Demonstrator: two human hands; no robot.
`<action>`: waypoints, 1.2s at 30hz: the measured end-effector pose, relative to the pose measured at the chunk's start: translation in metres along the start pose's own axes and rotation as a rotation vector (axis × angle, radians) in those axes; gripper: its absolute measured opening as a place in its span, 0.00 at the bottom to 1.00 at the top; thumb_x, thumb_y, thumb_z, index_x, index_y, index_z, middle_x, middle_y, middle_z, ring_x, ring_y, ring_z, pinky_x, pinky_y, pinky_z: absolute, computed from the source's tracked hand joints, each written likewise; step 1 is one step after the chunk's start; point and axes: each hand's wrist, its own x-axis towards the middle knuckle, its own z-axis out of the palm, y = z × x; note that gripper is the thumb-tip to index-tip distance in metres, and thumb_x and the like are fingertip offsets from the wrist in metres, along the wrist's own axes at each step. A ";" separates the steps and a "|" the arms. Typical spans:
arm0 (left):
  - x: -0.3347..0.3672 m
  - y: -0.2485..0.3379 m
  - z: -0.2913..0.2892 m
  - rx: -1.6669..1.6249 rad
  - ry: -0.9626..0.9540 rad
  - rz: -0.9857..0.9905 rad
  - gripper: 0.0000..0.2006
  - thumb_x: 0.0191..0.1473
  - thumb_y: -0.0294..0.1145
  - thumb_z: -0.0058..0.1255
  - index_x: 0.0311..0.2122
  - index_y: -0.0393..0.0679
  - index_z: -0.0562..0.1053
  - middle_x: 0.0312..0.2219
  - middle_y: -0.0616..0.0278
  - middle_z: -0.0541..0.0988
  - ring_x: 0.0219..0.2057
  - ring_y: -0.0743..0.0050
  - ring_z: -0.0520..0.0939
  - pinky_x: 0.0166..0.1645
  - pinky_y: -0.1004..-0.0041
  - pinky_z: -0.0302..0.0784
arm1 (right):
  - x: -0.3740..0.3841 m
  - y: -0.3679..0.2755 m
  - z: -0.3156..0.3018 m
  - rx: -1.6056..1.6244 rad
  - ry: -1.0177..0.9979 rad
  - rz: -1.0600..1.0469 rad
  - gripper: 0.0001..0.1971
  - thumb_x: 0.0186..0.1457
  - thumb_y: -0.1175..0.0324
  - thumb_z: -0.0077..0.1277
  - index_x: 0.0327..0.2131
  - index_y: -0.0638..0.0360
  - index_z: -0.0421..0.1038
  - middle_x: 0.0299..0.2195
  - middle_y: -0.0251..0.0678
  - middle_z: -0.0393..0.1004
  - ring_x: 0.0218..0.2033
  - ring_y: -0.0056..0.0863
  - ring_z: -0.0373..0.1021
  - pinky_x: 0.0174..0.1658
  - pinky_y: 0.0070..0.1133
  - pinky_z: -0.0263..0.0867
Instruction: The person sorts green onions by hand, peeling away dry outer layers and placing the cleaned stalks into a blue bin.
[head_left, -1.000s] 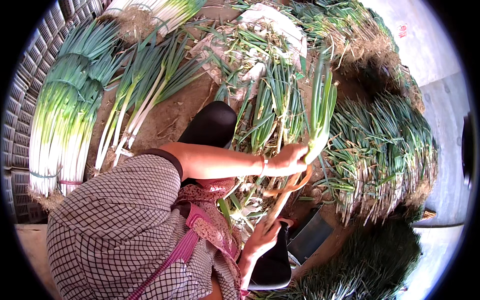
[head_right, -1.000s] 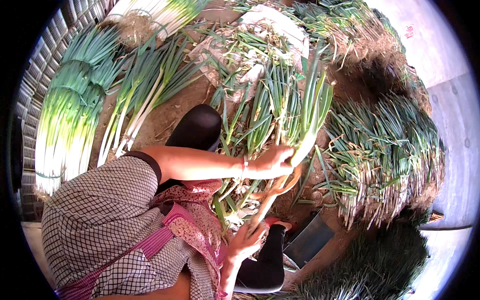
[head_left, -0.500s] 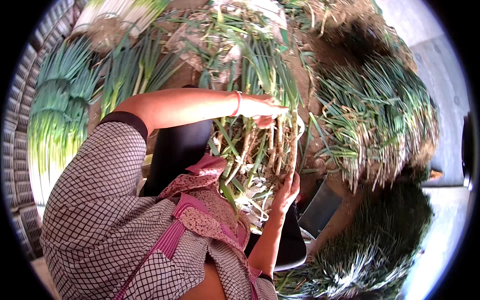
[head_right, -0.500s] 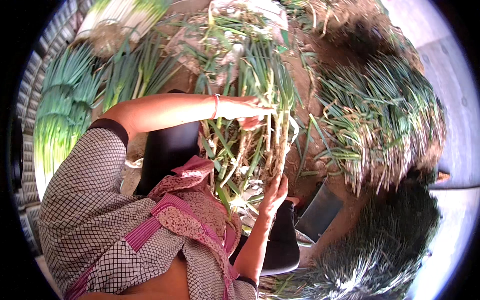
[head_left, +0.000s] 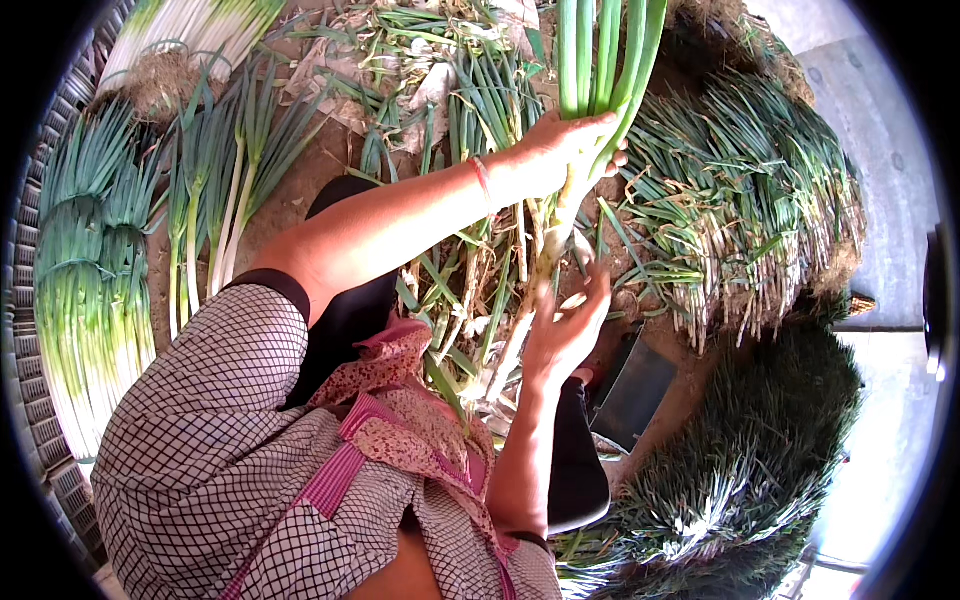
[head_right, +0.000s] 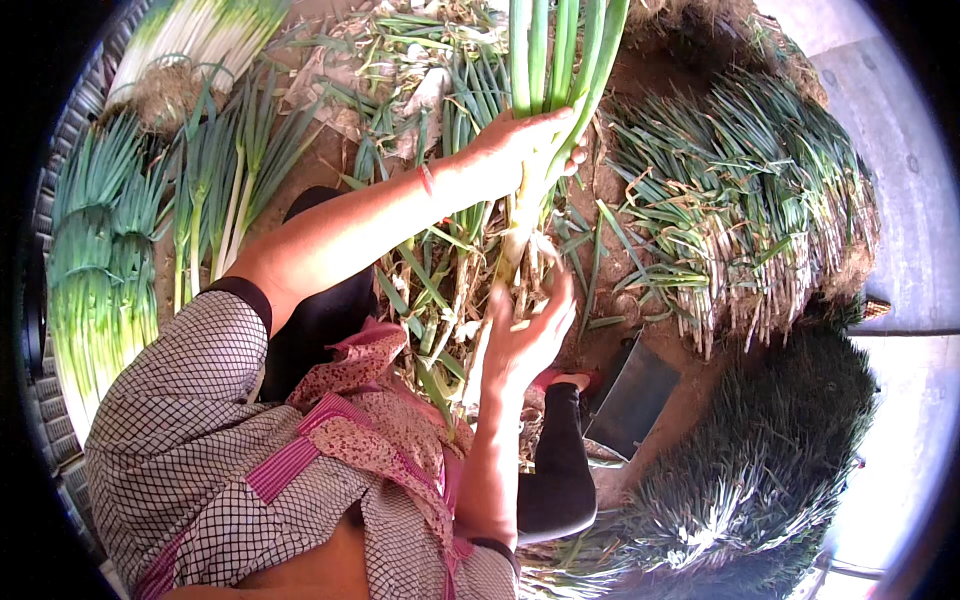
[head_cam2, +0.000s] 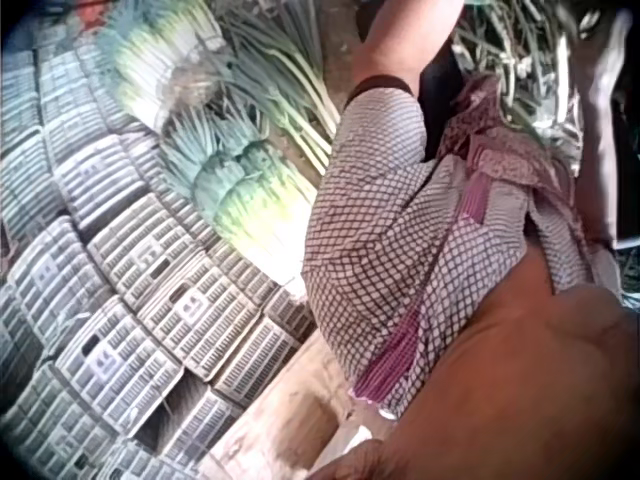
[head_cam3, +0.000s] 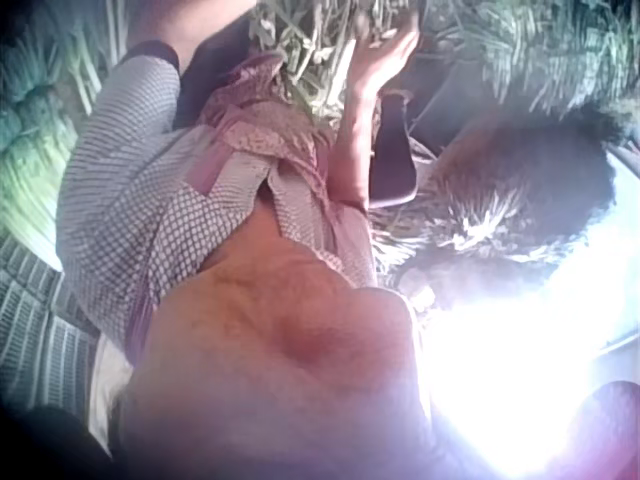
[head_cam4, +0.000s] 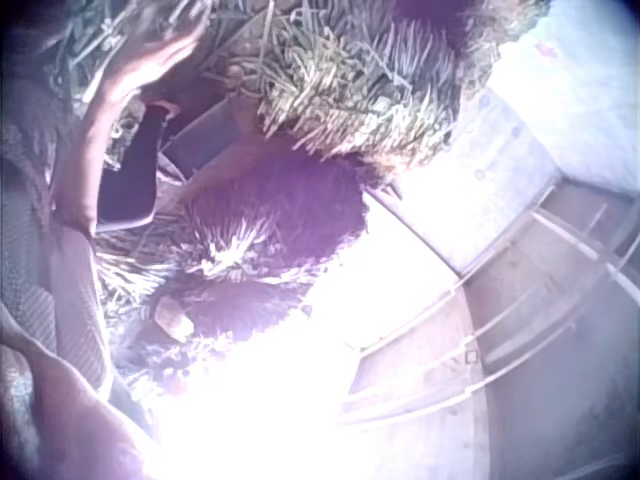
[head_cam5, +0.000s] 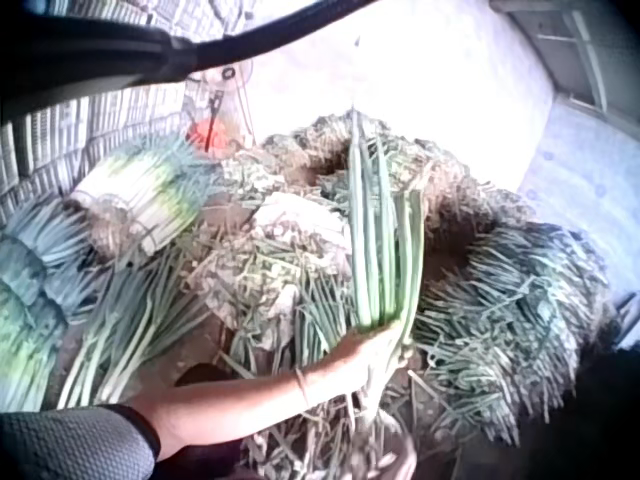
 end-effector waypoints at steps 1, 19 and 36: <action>0.001 0.000 0.005 -0.058 -0.012 0.005 0.11 0.56 0.37 0.45 0.40 0.42 0.70 0.30 0.62 0.74 0.31 0.71 0.77 0.37 0.71 0.75 | 0.025 -0.009 0.007 0.050 0.030 -0.001 0.23 0.48 0.61 0.56 0.46 0.59 0.64 0.39 0.40 0.70 0.37 0.31 0.67 0.39 0.26 0.63; 0.018 0.047 -0.031 -0.045 0.012 0.099 0.13 0.56 0.37 0.45 0.41 0.38 0.69 0.30 0.61 0.74 0.31 0.71 0.76 0.37 0.73 0.74 | 0.033 0.008 0.021 0.359 -0.267 0.198 0.03 0.51 0.73 0.50 0.27 0.61 0.70 0.20 0.29 0.69 0.21 0.14 0.59 0.26 0.16 0.59; 0.010 0.016 -0.013 -0.005 0.235 0.009 0.10 0.53 0.33 0.50 0.39 0.41 0.70 0.29 0.62 0.73 0.31 0.70 0.77 0.35 0.72 0.76 | 0.085 -0.012 0.043 0.082 -0.102 -0.275 0.15 0.42 0.69 0.61 0.35 0.57 0.69 0.28 0.33 0.69 0.25 0.24 0.67 0.28 0.22 0.66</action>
